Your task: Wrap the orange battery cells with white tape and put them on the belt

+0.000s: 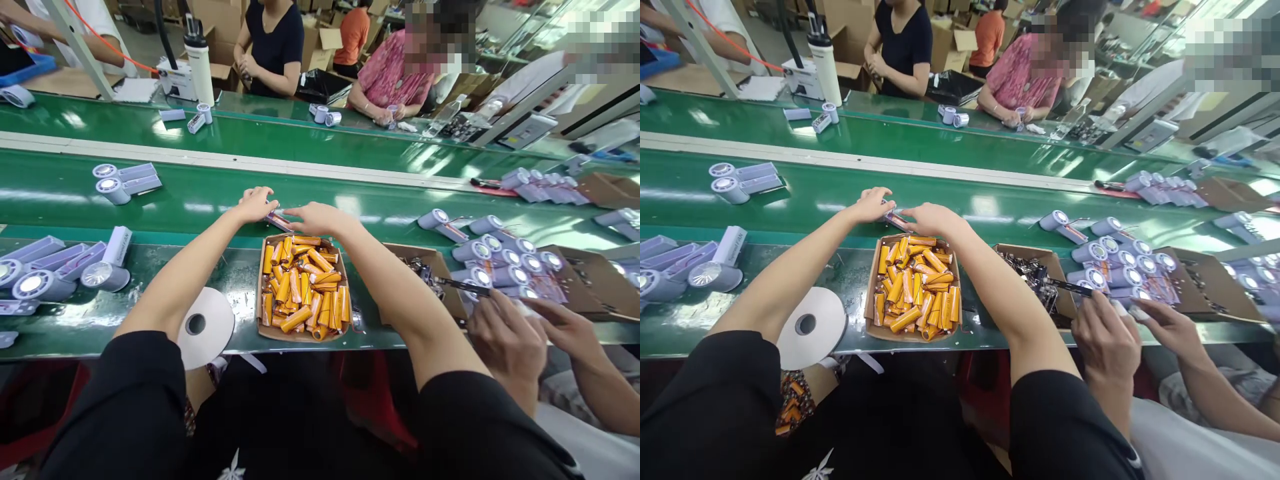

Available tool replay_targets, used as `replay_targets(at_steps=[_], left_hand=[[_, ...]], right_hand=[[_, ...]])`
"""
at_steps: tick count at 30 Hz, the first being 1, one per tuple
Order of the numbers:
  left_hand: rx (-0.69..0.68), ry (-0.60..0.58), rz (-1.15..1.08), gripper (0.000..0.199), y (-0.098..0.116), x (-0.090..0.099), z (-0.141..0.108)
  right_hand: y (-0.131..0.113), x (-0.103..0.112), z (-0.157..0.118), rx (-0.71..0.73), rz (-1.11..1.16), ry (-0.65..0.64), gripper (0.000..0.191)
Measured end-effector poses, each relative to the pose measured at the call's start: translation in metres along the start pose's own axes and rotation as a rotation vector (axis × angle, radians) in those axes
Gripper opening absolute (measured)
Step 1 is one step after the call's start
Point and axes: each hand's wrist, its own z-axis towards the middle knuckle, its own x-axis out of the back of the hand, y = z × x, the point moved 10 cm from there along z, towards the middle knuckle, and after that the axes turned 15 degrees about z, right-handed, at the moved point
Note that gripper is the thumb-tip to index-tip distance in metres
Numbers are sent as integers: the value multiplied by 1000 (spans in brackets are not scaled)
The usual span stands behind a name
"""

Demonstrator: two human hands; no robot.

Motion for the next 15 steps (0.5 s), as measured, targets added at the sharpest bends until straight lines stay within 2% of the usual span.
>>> replay_targets(at_steps=[2,4,6,7,8,9,10,12,15], left_hand=[[-78,66,3,51,2,24,-60],[-269,84,5,49,5,37,-149],[-363,-27,34,53,-10,26,-246],[-346,-69,80,65,-25,18,-289],[-310,-100,134,78,-41,10,-325],[-268,-124,178,79,-55,3,-353],[-232,-135,207,75,-65,-2,-373],[-181,-103,232,65,-70,-2,-391],[-132,99,243,52,-46,26,-383]], right_hand=[[-15,23,-61,70,154,167,38],[-26,28,-135,120,334,261,34],[-34,11,-202,123,499,265,29],[-39,-4,-228,118,574,238,26],[-45,-20,-247,114,644,208,24],[-51,-36,-259,109,706,177,23],[-58,-52,-265,100,761,150,23],[-75,-81,-258,65,858,105,27],[-112,-120,-225,23,974,5,52]])
